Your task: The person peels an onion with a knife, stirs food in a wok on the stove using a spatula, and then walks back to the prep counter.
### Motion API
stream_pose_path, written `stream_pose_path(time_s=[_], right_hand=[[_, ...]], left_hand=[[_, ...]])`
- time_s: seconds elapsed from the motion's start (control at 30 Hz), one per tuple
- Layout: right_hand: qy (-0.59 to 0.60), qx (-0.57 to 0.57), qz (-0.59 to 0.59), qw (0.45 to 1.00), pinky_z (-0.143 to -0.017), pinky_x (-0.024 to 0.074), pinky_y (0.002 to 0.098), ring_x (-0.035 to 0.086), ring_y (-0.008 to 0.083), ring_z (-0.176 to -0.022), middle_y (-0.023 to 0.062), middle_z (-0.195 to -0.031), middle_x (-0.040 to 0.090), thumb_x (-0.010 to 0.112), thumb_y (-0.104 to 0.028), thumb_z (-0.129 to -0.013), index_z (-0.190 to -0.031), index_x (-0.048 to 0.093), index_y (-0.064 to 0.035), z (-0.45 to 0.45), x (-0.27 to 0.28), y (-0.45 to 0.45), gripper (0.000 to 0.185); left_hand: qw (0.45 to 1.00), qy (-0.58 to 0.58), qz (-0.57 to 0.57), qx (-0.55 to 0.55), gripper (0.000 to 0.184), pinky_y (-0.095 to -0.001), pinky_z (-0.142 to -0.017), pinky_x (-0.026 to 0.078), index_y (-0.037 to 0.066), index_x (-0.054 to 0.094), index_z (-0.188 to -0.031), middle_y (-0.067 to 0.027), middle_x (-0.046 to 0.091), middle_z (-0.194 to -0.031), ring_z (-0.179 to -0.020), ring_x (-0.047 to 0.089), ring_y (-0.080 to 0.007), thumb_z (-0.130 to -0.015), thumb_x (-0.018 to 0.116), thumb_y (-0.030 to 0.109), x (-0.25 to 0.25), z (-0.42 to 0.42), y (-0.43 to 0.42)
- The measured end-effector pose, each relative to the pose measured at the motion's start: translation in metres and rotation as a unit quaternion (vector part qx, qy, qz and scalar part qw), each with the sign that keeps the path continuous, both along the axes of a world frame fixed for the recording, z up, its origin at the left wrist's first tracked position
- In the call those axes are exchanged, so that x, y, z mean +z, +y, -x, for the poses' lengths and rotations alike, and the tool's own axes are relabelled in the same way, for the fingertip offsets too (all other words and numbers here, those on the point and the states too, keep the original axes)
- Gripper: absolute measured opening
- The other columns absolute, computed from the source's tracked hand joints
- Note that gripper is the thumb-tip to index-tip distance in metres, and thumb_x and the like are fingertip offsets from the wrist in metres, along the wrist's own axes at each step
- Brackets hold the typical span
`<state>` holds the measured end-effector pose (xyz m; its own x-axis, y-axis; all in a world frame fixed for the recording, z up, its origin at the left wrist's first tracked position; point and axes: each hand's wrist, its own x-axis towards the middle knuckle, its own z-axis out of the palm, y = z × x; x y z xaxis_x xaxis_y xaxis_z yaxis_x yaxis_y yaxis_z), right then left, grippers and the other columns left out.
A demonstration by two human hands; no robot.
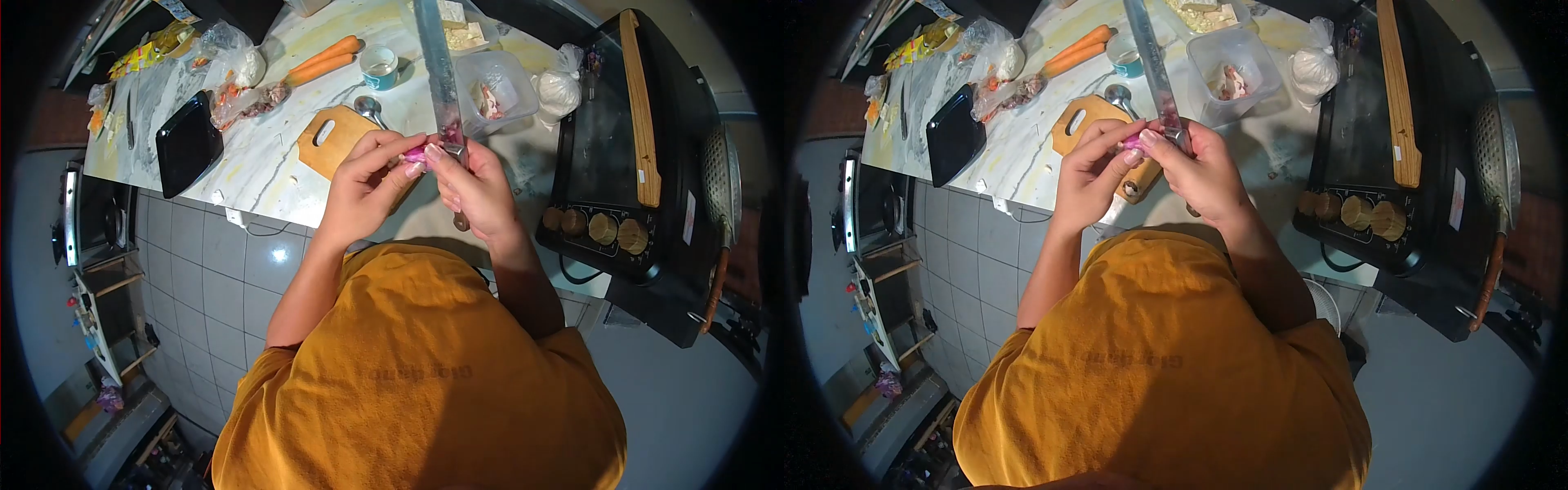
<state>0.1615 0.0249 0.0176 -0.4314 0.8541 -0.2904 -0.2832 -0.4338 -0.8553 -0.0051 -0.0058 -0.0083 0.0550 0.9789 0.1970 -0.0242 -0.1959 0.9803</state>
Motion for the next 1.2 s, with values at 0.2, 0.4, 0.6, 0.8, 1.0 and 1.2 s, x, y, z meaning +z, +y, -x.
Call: stream_pose_path(time_s=[0.2, 0.4, 0.6, 0.8, 1.0, 1.2], right_hand=[[-0.002, -0.009, 0.047, 0.999, -0.038, 0.0206, 0.0185, 0.031, -0.0012, -0.043, -0.0074, -0.063, 0.05, 0.062, -0.02, -0.091, -0.101, 0.059, -0.0039, 0.006, 0.001, 0.0, 0.02], [-0.029, -0.068, 0.044, 0.996, -0.038, 0.0219, 0.0181, 0.033, -0.0019, -0.044, -0.0058, -0.067, 0.055, 0.062, -0.02, -0.09, -0.101, 0.062, -0.0031, 0.013, -0.002, -0.001, 0.02], [-0.069, -0.076, 0.002, 0.995, -0.041, 0.0232, 0.0174, 0.035, -0.002, -0.048, -0.006, -0.066, 0.054, 0.061, -0.021, -0.092, -0.103, 0.063, -0.0025, 0.014, 0.0, 0.002, 0.022], [-0.038, -0.02, -0.064, 0.997, -0.051, 0.029, 0.0179, 0.038, 0.0007, -0.057, -0.0071, -0.065, 0.045, 0.048, -0.023, -0.098, -0.121, 0.056, -0.0007, -0.003, 0.005, -0.001, 0.033], [-0.112, 0.054, -0.161, 0.979, -0.059, 0.0353, 0.0175, 0.041, 0.0023, -0.064, -0.0016, -0.072, 0.053, 0.046, -0.02, -0.099, -0.135, 0.046, -0.003, -0.002, 0.008, -0.012, 0.04], [-0.225, 0.092, -0.252, 0.937, -0.072, 0.0462, 0.0228, 0.054, 0.0066, -0.077, 0.0091, -0.096, 0.067, 0.054, -0.017, -0.094, -0.13, 0.051, -0.0039, -0.004, 0.014, -0.007, 0.037]], left_hand=[[0.963, -0.232, 0.138, 0.024, 0.026, -0.0235, -0.076, 0.05, -0.002, 0.061, -0.115, -0.0089, 0.062, -0.107, -0.089, 0.06, -0.0126, -0.092, 0.058, 0.008, -0.006, -0.01, 0.002], [0.923, -0.313, 0.223, 0.024, 0.026, -0.0258, -0.084, 0.053, -0.003, 0.06, -0.115, -0.0108, 0.063, -0.11, -0.094, 0.062, -0.0147, -0.094, 0.054, 0.012, 0.005, -0.013, 0.002], [0.893, -0.371, 0.253, -0.006, 0.025, -0.0247, -0.082, 0.053, -0.002, 0.057, -0.114, -0.0111, 0.063, -0.108, -0.093, 0.063, -0.0169, -0.096, 0.052, 0.015, -0.006, -0.008, 0.002], [0.861, -0.436, 0.261, 0.006, 0.024, -0.0248, -0.08, 0.054, 0.002, 0.054, -0.114, -0.0112, 0.063, -0.104, -0.09, 0.064, -0.018, -0.098, 0.049, 0.019, -0.006, 0.002, 0.005], [0.856, -0.456, 0.245, 0.003, 0.025, -0.0244, -0.079, 0.055, 0.001, 0.055, -0.113, -0.0095, 0.063, -0.099, -0.087, 0.064, -0.0161, -0.098, 0.049, 0.02, -0.004, 0.001, 0.004], [0.845, -0.478, 0.232, -0.057, 0.025, -0.0241, -0.077, 0.056, 0.0, 0.055, -0.112, -0.0092, 0.064, -0.096, -0.086, 0.065, -0.0148, -0.098, 0.048, 0.019, -0.013, 0.008, 0.001]])
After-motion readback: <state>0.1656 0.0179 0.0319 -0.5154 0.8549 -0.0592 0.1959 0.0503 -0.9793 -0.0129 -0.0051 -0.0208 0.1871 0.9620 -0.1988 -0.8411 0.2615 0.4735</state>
